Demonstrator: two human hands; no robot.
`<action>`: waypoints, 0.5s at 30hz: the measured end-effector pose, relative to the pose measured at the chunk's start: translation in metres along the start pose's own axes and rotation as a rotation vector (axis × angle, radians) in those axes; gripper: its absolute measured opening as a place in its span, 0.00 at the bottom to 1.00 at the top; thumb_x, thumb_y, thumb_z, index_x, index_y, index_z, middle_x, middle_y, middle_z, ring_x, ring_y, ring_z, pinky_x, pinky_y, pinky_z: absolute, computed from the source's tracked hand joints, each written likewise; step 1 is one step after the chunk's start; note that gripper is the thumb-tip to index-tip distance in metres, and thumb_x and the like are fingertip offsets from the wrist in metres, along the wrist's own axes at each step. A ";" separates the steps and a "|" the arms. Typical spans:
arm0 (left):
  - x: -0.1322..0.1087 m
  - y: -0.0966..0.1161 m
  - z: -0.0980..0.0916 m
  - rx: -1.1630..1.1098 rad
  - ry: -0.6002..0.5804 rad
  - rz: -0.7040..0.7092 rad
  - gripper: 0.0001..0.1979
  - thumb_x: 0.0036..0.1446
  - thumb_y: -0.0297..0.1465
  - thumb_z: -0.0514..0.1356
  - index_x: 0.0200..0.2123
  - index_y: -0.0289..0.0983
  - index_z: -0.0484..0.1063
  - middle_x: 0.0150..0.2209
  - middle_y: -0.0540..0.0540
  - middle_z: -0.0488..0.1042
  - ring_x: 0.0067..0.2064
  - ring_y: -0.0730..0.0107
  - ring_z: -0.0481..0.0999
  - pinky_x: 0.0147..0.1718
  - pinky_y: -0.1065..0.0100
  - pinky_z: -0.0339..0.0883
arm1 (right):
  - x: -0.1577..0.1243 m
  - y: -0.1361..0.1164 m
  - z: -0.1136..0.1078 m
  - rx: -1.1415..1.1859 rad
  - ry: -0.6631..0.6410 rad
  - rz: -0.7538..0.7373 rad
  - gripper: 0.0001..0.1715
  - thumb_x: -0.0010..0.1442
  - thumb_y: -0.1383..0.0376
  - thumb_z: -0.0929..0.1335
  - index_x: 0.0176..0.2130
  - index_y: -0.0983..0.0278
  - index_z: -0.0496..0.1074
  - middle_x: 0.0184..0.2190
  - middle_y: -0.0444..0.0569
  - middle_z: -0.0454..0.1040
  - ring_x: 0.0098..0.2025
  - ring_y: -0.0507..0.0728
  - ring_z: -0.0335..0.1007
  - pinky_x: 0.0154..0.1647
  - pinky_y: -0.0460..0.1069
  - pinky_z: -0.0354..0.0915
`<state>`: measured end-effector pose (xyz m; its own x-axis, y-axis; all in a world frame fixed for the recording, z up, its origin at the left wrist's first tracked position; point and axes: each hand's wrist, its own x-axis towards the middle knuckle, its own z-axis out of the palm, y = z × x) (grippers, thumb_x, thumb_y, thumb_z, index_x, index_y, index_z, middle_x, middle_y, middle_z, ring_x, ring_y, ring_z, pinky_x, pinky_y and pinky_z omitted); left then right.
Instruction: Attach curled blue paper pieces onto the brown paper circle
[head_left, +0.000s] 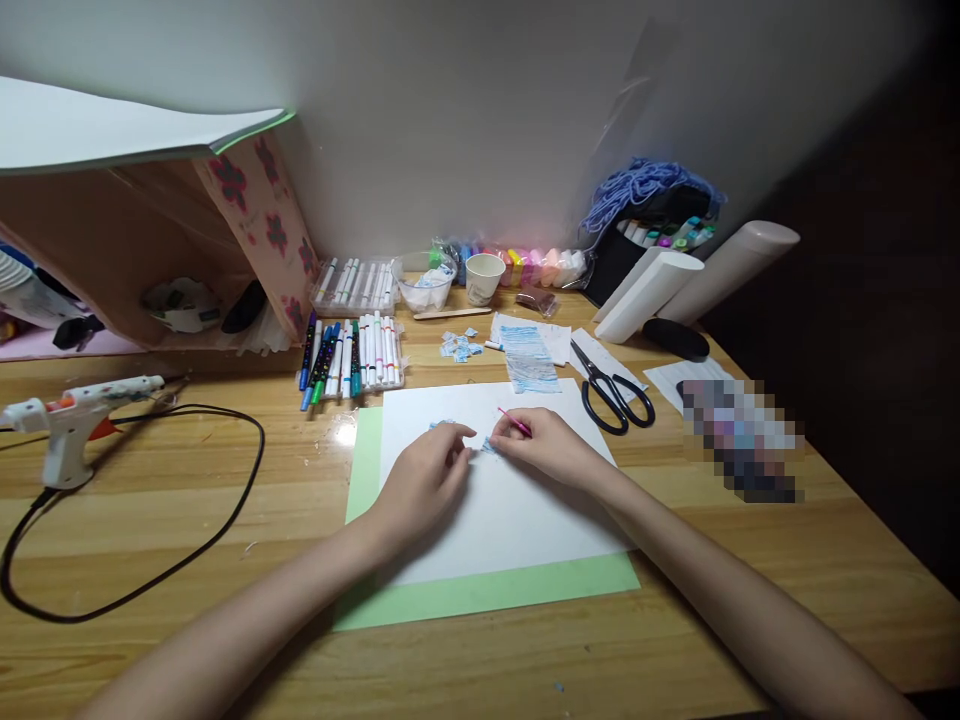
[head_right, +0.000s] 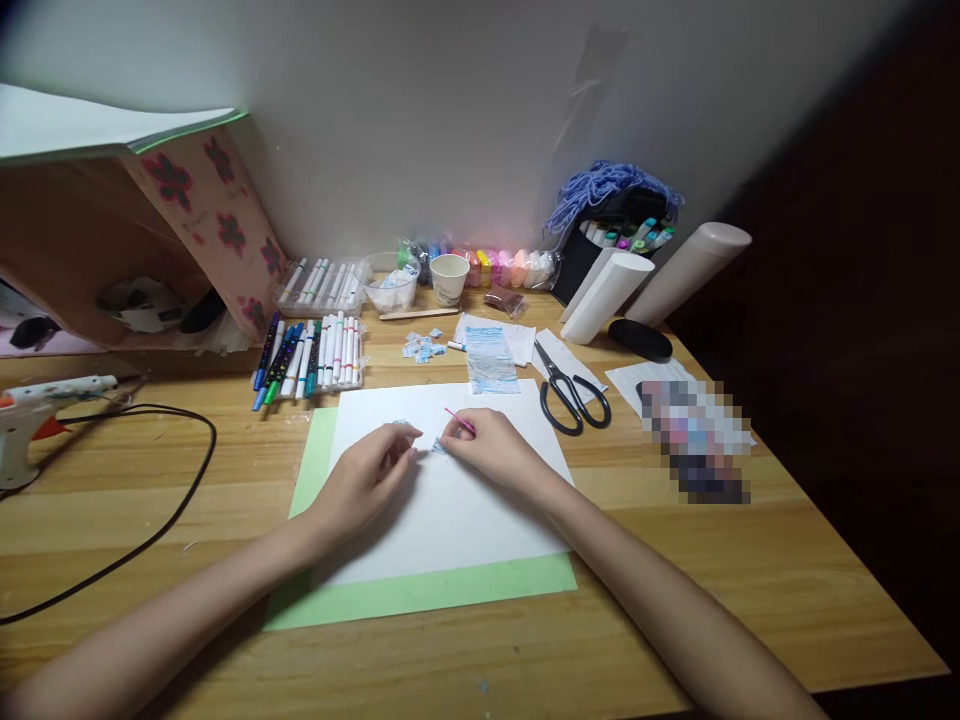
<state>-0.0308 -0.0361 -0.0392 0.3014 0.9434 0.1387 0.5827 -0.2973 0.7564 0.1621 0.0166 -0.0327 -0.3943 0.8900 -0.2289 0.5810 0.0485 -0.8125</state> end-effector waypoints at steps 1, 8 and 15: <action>-0.001 -0.001 0.001 0.041 -0.003 0.039 0.10 0.61 0.29 0.49 0.45 0.37 0.65 0.34 0.46 0.72 0.35 0.69 0.71 0.36 0.66 0.64 | 0.000 0.001 0.000 -0.026 0.016 -0.015 0.11 0.54 0.60 0.67 0.28 0.66 0.72 0.17 0.37 0.56 0.21 0.48 0.51 0.24 0.45 0.49; -0.007 -0.009 0.006 0.126 0.025 0.156 0.09 0.62 0.29 0.49 0.43 0.36 0.65 0.35 0.44 0.72 0.37 0.66 0.71 0.37 0.65 0.64 | -0.006 -0.005 -0.004 -0.141 0.221 -0.411 0.08 0.59 0.63 0.67 0.33 0.64 0.75 0.22 0.43 0.69 0.23 0.49 0.59 0.25 0.45 0.55; -0.004 -0.005 0.000 -0.117 -0.001 0.116 0.09 0.63 0.30 0.49 0.39 0.36 0.69 0.35 0.45 0.73 0.39 0.68 0.70 0.40 0.66 0.62 | -0.010 0.002 0.003 -0.311 0.371 -0.939 0.05 0.58 0.71 0.67 0.36 0.64 0.73 0.21 0.43 0.73 0.21 0.48 0.64 0.24 0.44 0.58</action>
<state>-0.0351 -0.0382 -0.0438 0.3627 0.9034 0.2287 0.4518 -0.3851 0.8047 0.1650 0.0062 -0.0340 -0.5685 0.5150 0.6416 0.3329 0.8571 -0.3930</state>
